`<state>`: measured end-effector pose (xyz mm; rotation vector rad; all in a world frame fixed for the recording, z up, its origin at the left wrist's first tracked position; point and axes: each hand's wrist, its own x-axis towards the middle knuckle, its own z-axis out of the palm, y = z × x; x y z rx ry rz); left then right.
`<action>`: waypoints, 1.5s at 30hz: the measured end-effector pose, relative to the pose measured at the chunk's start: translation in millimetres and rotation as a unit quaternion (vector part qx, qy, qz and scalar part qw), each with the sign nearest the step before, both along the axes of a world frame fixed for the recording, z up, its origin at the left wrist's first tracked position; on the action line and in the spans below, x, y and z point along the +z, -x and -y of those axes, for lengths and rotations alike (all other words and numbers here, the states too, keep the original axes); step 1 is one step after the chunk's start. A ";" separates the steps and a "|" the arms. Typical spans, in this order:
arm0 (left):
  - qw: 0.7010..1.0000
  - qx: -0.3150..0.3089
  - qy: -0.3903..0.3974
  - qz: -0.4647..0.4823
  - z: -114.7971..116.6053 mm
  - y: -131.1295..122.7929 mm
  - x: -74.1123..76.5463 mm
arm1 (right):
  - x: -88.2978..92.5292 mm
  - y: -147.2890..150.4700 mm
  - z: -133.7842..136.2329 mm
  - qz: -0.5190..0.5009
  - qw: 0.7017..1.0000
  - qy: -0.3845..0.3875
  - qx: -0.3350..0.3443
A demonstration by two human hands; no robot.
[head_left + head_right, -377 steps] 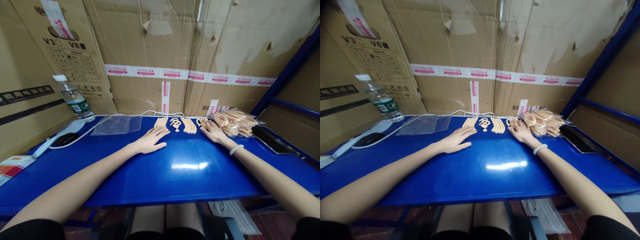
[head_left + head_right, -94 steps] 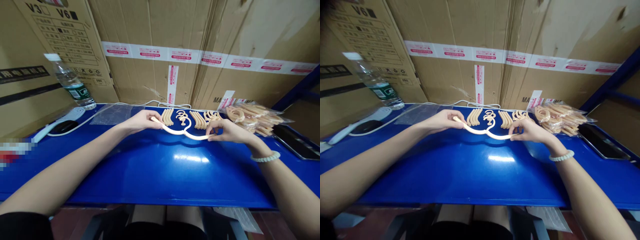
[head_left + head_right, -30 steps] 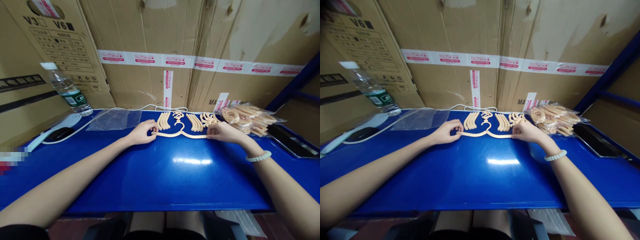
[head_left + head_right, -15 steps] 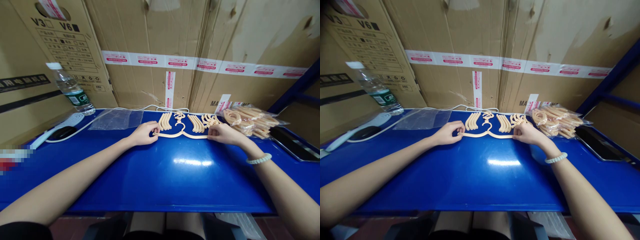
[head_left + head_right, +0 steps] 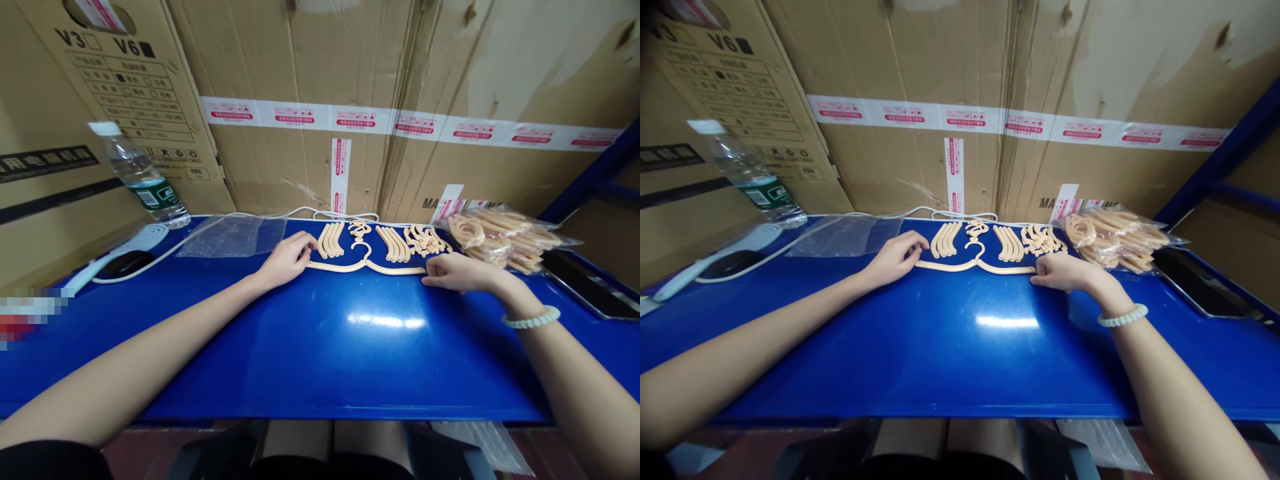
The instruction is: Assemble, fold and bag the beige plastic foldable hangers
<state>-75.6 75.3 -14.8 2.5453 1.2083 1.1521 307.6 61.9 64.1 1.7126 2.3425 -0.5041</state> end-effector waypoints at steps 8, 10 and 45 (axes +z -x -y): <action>1.000 -0.016 -0.015 -0.003 -5.4 2.6 -5.7 | 0.9 4.8 1.7 0.028 0.999 -0.019 0.027; 1.000 -0.022 -0.016 -0.011 -6.6 3.1 -6.8 | 1.8 6.2 2.1 0.033 0.999 -0.020 0.034; 0.998 -0.031 0.011 -0.052 -19.1 2.6 -16.5 | 9.9 100.0 -47.6 -0.063 0.959 -0.268 0.058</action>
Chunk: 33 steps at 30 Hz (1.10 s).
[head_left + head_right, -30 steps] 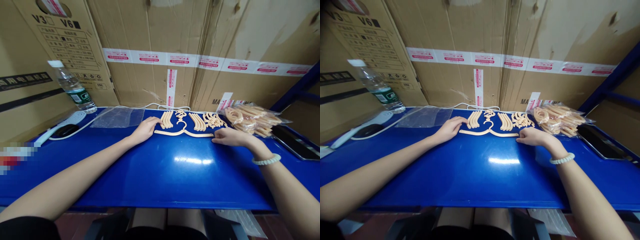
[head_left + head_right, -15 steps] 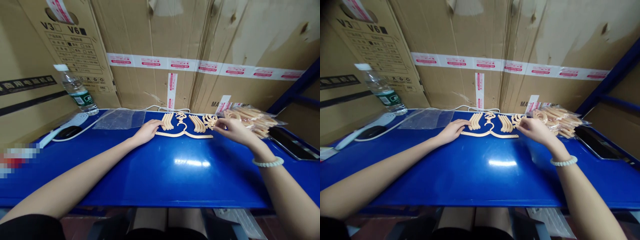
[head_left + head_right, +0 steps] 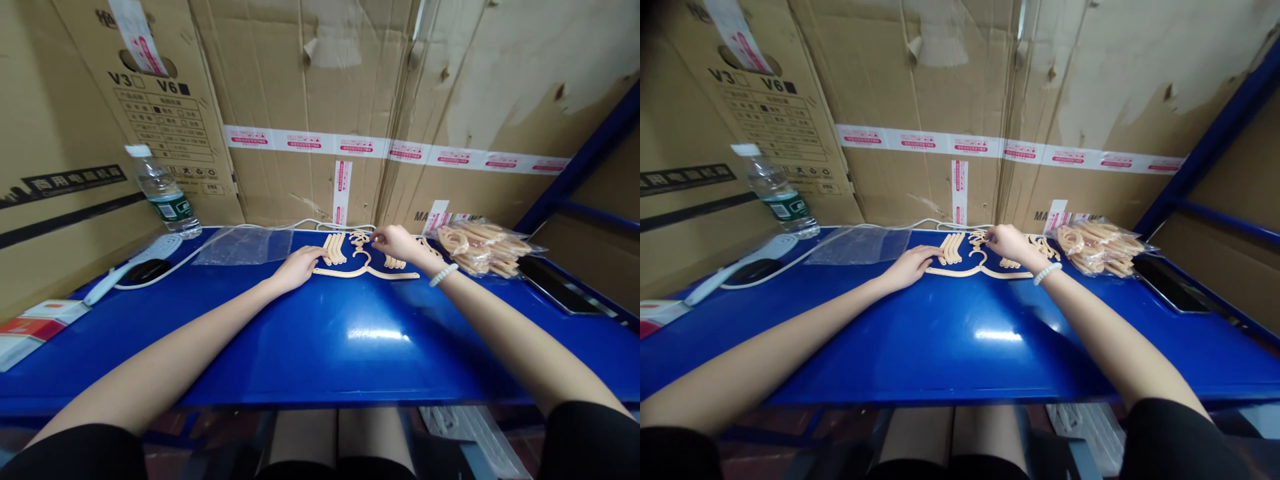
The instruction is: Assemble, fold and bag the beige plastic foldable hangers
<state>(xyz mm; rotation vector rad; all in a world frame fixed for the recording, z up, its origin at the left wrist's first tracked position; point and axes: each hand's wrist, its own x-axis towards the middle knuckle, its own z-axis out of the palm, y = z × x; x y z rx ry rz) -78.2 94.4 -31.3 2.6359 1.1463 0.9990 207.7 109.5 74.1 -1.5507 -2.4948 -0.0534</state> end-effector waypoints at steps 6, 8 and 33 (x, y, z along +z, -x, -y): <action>1.000 -0.008 -0.006 0.000 -1.2 -0.1 0.8 | -10.5 26.3 -26.1 0.035 0.998 0.032 -0.047; 1.000 -0.010 -0.006 0.002 -2.4 0.0 0.3 | -13.2 31.5 -30.8 0.038 0.997 0.042 -0.055; 0.999 -0.020 0.027 0.022 -3.3 0.7 -0.5 | 23.3 23.5 -54.3 -0.115 0.982 0.104 -0.107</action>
